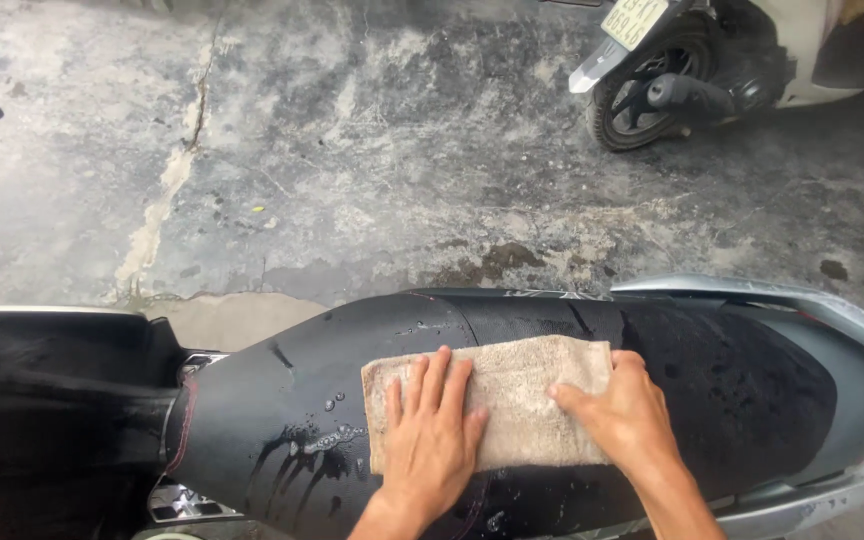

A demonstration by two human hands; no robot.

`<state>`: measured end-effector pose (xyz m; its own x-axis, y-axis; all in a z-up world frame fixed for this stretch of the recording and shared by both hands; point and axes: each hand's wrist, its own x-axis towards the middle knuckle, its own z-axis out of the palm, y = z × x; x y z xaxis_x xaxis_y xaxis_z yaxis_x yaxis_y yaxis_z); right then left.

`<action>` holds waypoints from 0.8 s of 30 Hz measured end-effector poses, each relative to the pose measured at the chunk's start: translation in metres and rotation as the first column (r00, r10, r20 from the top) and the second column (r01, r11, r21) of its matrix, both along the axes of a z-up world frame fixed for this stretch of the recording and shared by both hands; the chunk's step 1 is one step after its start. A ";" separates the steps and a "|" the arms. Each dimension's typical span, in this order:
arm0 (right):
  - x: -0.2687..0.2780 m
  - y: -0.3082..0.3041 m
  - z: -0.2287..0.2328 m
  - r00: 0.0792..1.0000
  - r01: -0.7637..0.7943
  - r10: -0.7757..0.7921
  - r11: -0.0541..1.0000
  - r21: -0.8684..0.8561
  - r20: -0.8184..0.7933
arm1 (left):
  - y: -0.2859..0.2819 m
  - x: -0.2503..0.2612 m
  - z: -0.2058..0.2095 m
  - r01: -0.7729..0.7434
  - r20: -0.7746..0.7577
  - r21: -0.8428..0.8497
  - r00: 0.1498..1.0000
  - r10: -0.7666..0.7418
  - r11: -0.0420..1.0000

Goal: The person washes the seat of a black motorcycle using a soapy cloth. They dip the cloth into a red bucket of soapy water and scrub the seat surface thoroughly, creating suds. The camera angle is high and moves rapidly during the task.

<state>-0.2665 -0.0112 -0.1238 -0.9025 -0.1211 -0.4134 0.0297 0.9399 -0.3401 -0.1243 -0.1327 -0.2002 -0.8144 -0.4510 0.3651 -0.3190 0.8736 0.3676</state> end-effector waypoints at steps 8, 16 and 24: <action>0.014 -0.014 0.030 0.975 0.156 -0.118 0.967 -0.200 0.189 | 0.012 0.004 -0.022 -0.010 0.078 -0.073 0.997 0.016 0.997; 0.025 -0.032 0.094 0.938 0.343 -0.157 0.528 -0.777 0.308 | 0.004 -0.010 0.065 0.233 -0.097 0.847 0.952 -0.292 0.479; 0.101 -0.100 0.087 0.935 0.344 -0.091 0.459 -0.819 0.343 | -0.027 -0.010 0.061 0.395 -0.210 0.589 0.917 0.339 -0.705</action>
